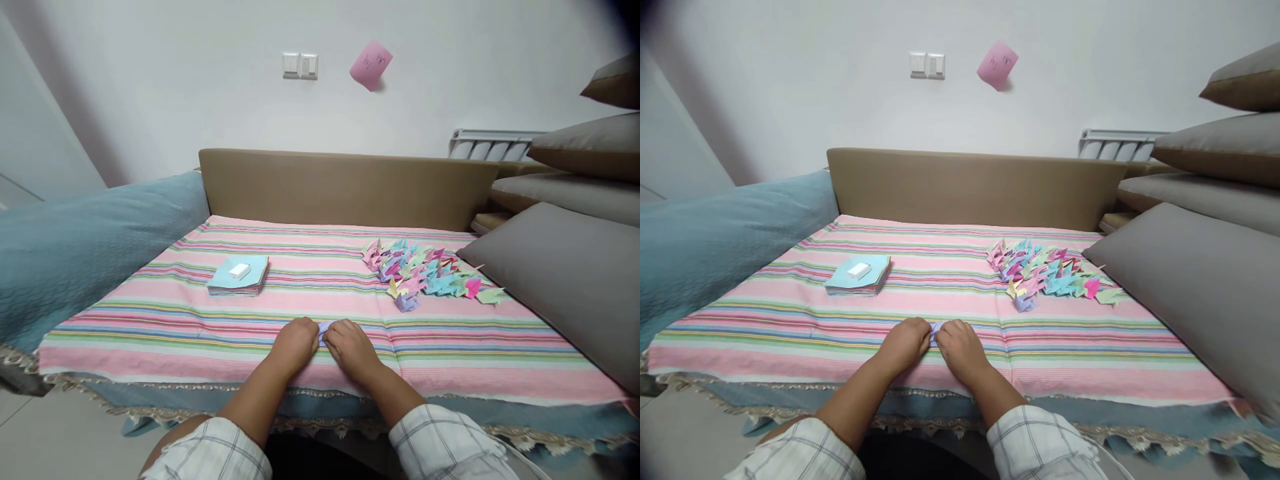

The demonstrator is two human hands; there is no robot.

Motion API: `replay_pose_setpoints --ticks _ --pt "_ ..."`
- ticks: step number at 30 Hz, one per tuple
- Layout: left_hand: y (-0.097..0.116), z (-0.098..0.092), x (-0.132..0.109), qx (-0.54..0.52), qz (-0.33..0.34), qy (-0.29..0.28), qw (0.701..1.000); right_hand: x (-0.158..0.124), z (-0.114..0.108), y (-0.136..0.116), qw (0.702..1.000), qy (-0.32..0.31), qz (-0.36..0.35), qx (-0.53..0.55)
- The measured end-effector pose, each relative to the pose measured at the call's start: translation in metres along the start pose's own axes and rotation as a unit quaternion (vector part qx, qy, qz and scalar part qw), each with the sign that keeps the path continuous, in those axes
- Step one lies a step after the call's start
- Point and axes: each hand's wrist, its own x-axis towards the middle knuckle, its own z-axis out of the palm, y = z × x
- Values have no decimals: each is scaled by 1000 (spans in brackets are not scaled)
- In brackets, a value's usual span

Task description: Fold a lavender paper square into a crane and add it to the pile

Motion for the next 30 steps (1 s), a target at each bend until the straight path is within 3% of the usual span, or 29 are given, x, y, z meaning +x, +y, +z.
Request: replay_pose_setpoints --ticks 19,24,30 --pt "-8 6 7 -149 -146 29 978 2 0 3 999 -19 1 50" --pt "-6 6 7 -141 -144 41 979 2 0 4 998 -26 1 54" --pt "-7 6 6 -124 -97 37 987 -1 1 5 997 -21 -20 78"
